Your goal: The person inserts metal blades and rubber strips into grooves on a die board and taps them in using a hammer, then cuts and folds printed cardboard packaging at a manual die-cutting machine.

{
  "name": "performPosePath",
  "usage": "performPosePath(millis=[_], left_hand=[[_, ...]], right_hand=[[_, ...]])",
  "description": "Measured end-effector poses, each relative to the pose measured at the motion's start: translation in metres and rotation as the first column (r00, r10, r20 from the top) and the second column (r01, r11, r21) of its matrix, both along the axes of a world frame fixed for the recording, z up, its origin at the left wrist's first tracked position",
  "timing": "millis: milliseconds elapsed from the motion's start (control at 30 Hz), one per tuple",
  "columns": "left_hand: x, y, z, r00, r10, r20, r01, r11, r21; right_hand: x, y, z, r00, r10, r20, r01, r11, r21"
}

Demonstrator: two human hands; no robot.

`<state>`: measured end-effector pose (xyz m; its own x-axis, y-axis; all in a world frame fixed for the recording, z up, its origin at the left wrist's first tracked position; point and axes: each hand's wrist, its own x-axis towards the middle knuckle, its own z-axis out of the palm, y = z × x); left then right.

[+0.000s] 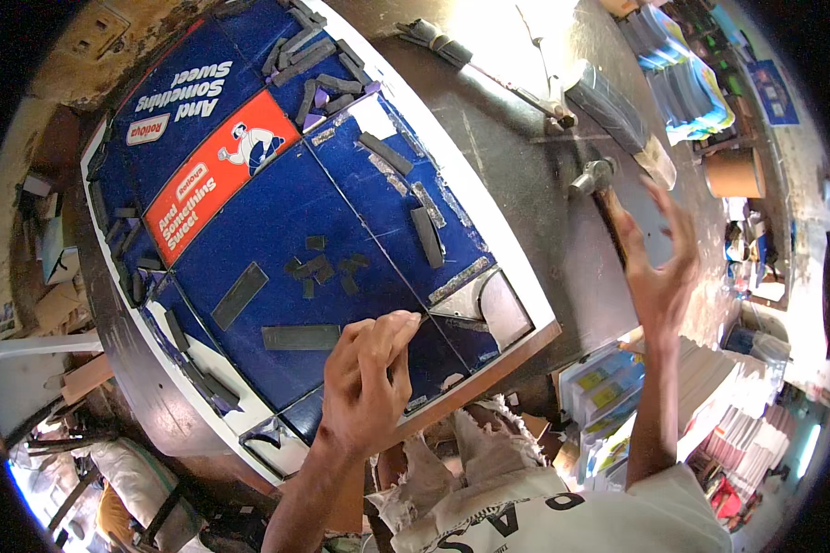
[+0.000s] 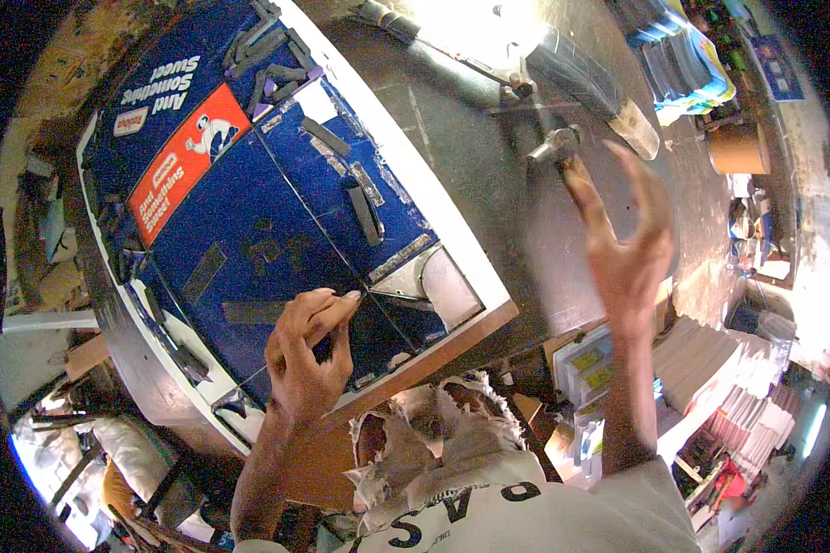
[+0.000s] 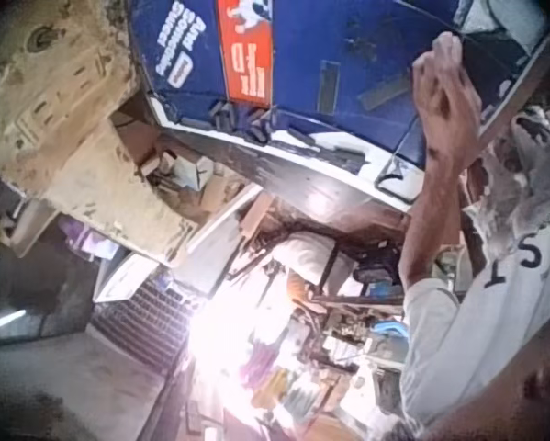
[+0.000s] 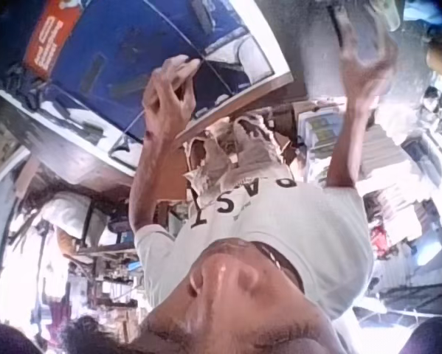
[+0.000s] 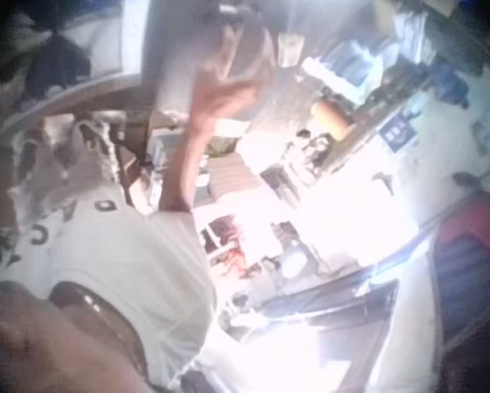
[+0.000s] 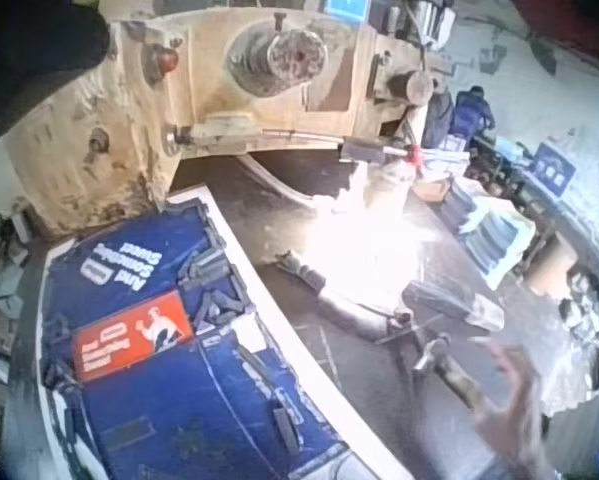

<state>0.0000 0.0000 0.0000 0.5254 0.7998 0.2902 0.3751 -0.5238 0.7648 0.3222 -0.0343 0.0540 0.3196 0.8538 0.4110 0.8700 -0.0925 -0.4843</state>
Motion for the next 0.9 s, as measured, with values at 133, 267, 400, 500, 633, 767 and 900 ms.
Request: performPosePath(millis=[133,267,400,500,633,767,900], left_hand=[[0.015,0.001,0.009,0.996,0.078,-0.053,-0.067,0.982,0.177],[0.009,0.002,0.007,0.986,0.122,-0.111,-0.089,0.959,0.268],[0.016,-0.001,0.009,0.984,0.134,-0.120,-0.101,0.963,0.248],[0.014,-0.005,0.007,0.978,0.148,-0.145,-0.112,0.966,0.232],[0.012,-0.006,0.002,0.994,0.111,-0.010,-0.109,0.986,0.125],[0.012,-0.008,0.003,0.991,0.131,-0.004,-0.130,0.987,0.091],[0.014,-0.010,0.001,0.988,0.153,-0.020,-0.151,0.986,0.068]], right_hand=[[0.057,-0.044,-0.014,0.977,-0.177,0.115,0.211,0.821,-0.530],[-0.002,-0.055,0.004,0.868,-0.324,-0.377,0.038,0.799,-0.600],[-0.056,-0.100,0.020,0.831,-0.041,-0.554,-0.253,0.861,-0.442],[-0.085,-0.084,0.032,0.828,0.189,-0.528,-0.475,0.738,-0.479],[-0.096,-0.091,0.025,0.844,0.397,-0.360,-0.514,0.791,-0.333],[-0.099,-0.090,0.009,0.815,0.423,-0.397,-0.572,0.695,-0.435],[-0.103,-0.088,0.009,0.840,0.434,-0.327,-0.526,0.798,-0.294]])
